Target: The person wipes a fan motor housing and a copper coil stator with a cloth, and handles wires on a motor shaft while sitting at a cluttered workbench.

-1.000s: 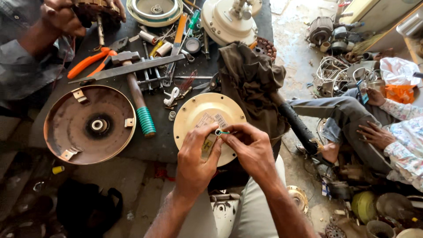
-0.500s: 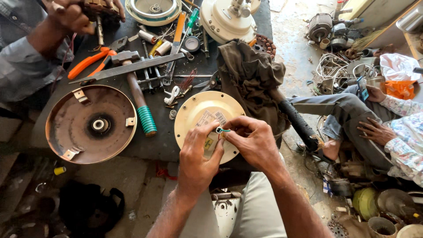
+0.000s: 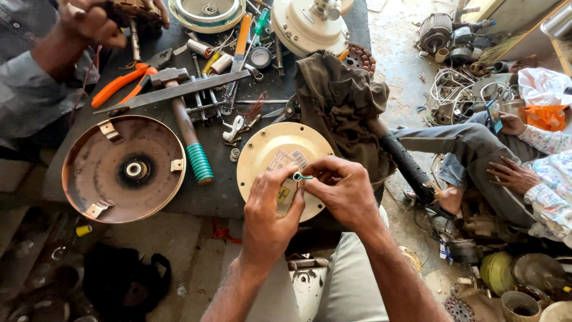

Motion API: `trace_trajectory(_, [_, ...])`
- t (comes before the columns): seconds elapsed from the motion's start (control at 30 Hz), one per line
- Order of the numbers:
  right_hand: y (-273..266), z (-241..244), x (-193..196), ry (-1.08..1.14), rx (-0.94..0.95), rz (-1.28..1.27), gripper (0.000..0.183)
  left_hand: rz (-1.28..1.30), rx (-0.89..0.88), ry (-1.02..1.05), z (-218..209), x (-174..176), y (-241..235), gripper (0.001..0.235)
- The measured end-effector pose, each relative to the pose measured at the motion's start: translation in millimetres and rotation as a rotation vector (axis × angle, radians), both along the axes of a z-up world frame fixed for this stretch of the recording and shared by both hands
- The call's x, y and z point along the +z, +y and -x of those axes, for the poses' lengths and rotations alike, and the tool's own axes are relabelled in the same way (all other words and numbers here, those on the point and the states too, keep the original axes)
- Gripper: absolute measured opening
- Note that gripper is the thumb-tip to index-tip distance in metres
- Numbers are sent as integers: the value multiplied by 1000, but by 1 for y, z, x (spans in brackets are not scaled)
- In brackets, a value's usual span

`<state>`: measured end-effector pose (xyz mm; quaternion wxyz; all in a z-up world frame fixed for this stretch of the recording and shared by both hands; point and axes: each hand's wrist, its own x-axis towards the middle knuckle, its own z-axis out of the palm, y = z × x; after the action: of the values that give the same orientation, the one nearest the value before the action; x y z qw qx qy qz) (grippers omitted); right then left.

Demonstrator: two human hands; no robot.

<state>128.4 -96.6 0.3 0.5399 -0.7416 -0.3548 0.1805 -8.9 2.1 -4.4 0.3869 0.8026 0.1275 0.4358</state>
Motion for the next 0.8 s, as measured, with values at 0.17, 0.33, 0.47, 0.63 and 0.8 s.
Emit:
trace_trajectory(0.17, [0,-2,8,24,62,31,18,-17,12,-8,-3,0,-1,42])
trace_trajectory(0.33, [-2,-9,10,7,120,83,20,-3,28,-7,-5,-1,-2,41])
trace_trajectory(0.47, [1,-10,6,180,151,1,19,-19,49,-12,-6,-1,-3,42])
trace_trajectory(0.63, [2,3,-2,335,14,-137,21,-32,64,-4,-6,-2,-3,43])
trace_trajectory(0.8, [-5,5,-10,382,-30,-275,19,-79,61,-11,-7,-1,-3,38])
